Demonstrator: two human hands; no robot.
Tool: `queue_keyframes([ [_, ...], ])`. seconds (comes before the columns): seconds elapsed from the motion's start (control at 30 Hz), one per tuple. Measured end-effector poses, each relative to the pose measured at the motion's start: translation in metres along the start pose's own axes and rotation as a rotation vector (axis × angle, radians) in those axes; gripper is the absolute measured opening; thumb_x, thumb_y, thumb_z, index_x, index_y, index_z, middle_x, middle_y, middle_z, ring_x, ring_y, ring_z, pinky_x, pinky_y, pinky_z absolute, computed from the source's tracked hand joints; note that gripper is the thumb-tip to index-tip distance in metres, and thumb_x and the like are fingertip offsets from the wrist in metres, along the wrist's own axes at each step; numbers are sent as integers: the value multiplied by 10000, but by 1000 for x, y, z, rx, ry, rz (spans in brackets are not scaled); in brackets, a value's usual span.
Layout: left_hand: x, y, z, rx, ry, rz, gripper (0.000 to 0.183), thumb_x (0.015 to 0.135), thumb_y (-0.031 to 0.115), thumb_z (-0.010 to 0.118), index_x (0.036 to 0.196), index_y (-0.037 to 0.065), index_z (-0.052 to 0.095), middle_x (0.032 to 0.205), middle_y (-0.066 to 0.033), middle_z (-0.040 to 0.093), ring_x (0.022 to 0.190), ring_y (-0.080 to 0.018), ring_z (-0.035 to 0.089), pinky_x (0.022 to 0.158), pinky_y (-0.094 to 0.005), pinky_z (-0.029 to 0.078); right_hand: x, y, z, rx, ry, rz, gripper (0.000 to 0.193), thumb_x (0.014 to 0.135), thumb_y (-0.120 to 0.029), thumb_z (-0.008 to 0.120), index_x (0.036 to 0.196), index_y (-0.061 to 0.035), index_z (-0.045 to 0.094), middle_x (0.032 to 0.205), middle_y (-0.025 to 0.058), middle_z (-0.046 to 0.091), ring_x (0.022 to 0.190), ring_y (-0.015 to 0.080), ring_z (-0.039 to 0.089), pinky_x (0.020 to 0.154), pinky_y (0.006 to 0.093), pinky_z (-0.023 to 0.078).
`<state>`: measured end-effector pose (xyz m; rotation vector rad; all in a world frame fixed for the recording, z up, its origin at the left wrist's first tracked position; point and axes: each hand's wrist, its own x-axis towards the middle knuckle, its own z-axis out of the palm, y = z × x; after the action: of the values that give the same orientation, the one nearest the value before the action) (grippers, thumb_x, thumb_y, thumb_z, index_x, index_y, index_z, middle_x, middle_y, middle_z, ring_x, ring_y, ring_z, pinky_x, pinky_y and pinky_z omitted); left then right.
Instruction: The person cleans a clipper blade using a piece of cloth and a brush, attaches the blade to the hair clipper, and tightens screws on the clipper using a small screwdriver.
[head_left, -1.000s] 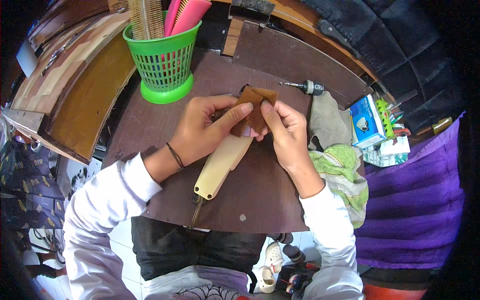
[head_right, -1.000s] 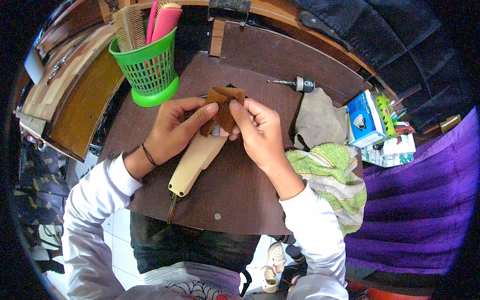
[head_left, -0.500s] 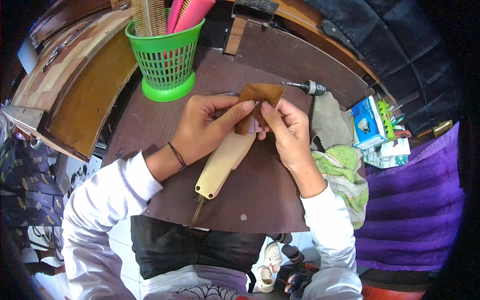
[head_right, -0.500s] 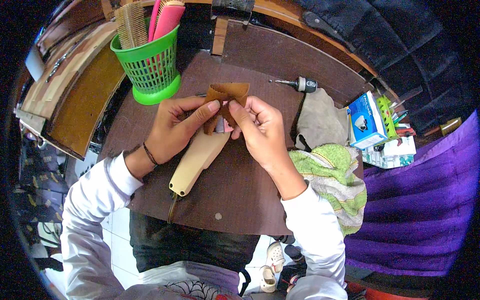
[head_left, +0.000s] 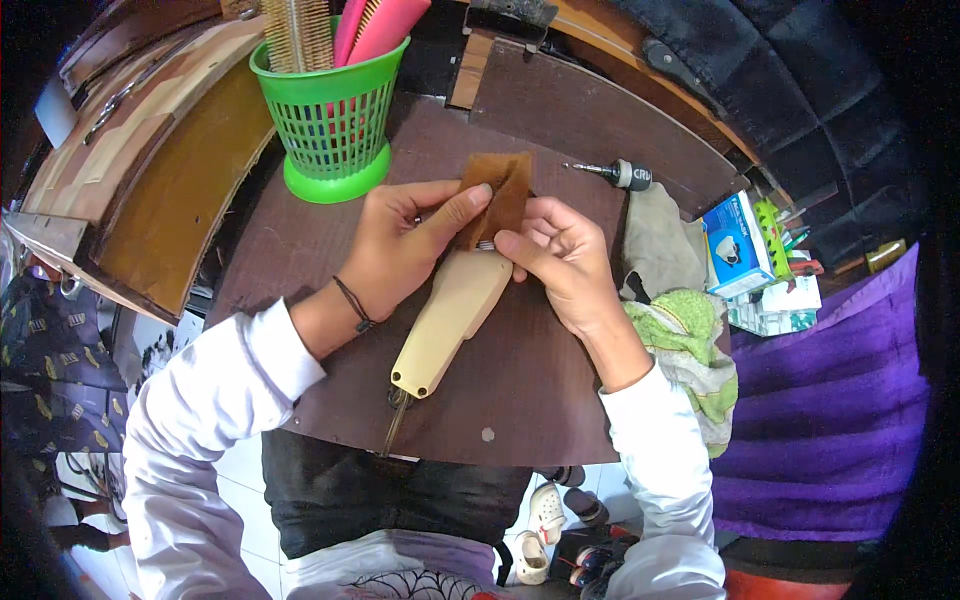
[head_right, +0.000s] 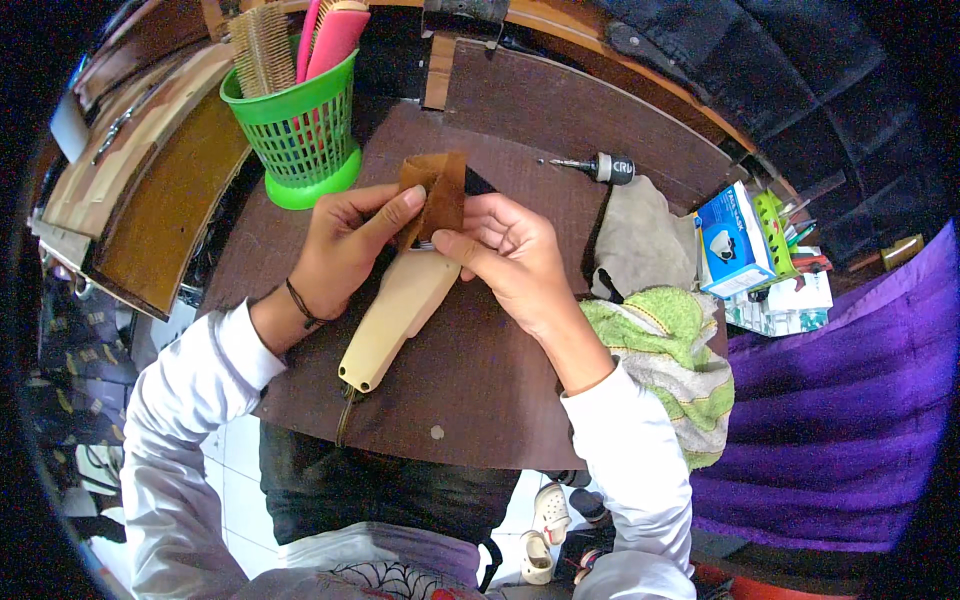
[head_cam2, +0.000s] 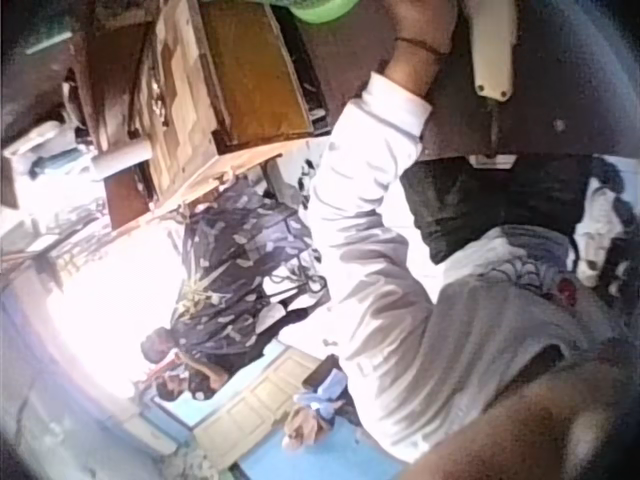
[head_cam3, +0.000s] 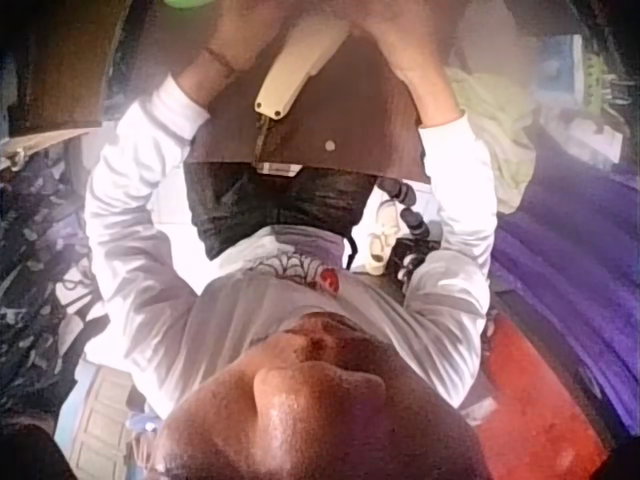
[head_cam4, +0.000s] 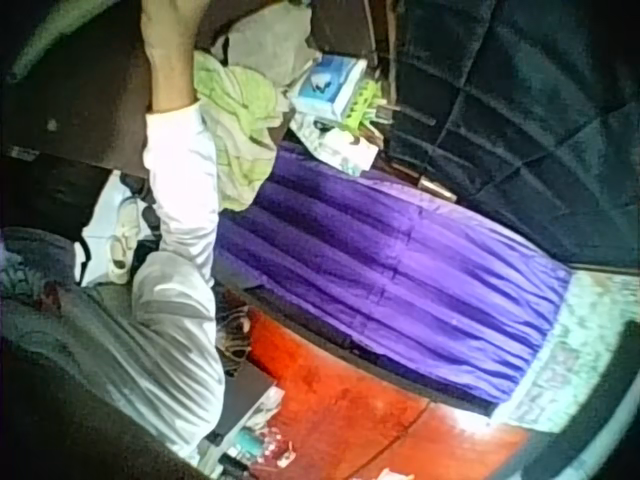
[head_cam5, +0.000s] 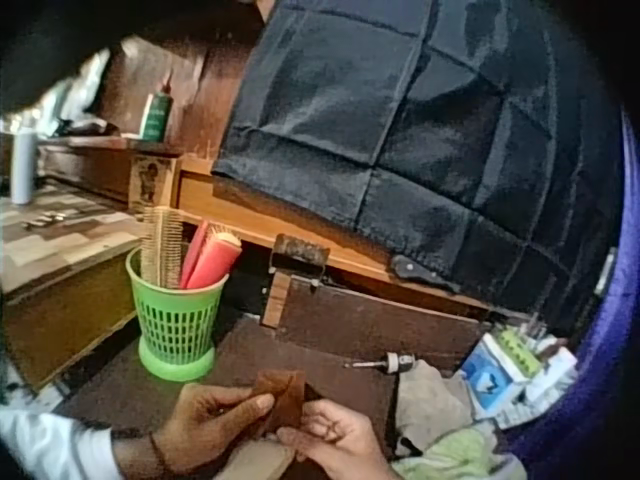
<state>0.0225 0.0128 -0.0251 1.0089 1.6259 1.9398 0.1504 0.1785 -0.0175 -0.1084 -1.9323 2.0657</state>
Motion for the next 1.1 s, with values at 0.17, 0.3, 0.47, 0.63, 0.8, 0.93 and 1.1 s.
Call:
queue_keyframes([
  [0.17,0,7,8,-83,13,31,282,1036,239,682,1056,-26,774,827,48,696,742,-11,557,619,-218,469,0,5,-13,-31,24,-4,167,990,-153,726,1091,-34,667,959,43,712,828,90,658,666,239,500],
  [0.3,1,3,3,-84,-29,-21,290,1035,240,684,1090,-31,772,860,34,719,765,-17,582,652,-216,493,0,-1,-5,104,33,40,128,1034,-161,643,1060,-36,638,962,58,702,794,105,656,677,274,516],
  [0.47,-1,5,7,-104,-30,-46,298,1035,243,684,1106,-34,770,869,19,727,774,-22,595,666,-218,505,1,7,-17,431,28,87,181,1069,-153,532,1136,-12,624,967,65,688,761,124,646,691,325,534],
  [0.63,-2,6,6,-76,-37,-19,291,1030,236,690,1100,-34,771,862,15,725,767,-24,594,659,-224,506,0,15,-20,507,68,66,272,1078,-155,471,1253,11,596,1013,72,681,763,150,636,705,361,538],
  [0.8,-1,6,3,39,-47,3,267,1013,209,711,1102,-36,771,865,14,733,770,-29,604,666,-226,514,-1,12,-12,251,96,14,247,1055,-156,582,1234,8,629,993,52,704,761,112,639,679,291,526],
  [0.93,-2,5,5,26,-14,64,254,1002,191,724,1097,-41,769,878,4,746,775,-29,610,670,-226,517,0,8,-2,-40,95,-76,217,1025,-140,666,1178,14,671,936,29,713,731,63,634,653,237,516],
  [1.1,-3,7,1,167,-101,119,280,1035,235,682,1122,-17,766,905,27,742,801,-19,613,683,-218,509,-2,1,-3,-368,115,-155,182,1050,-158,635,1092,10,691,910,13,699,762,46,619,641,227,501],
])
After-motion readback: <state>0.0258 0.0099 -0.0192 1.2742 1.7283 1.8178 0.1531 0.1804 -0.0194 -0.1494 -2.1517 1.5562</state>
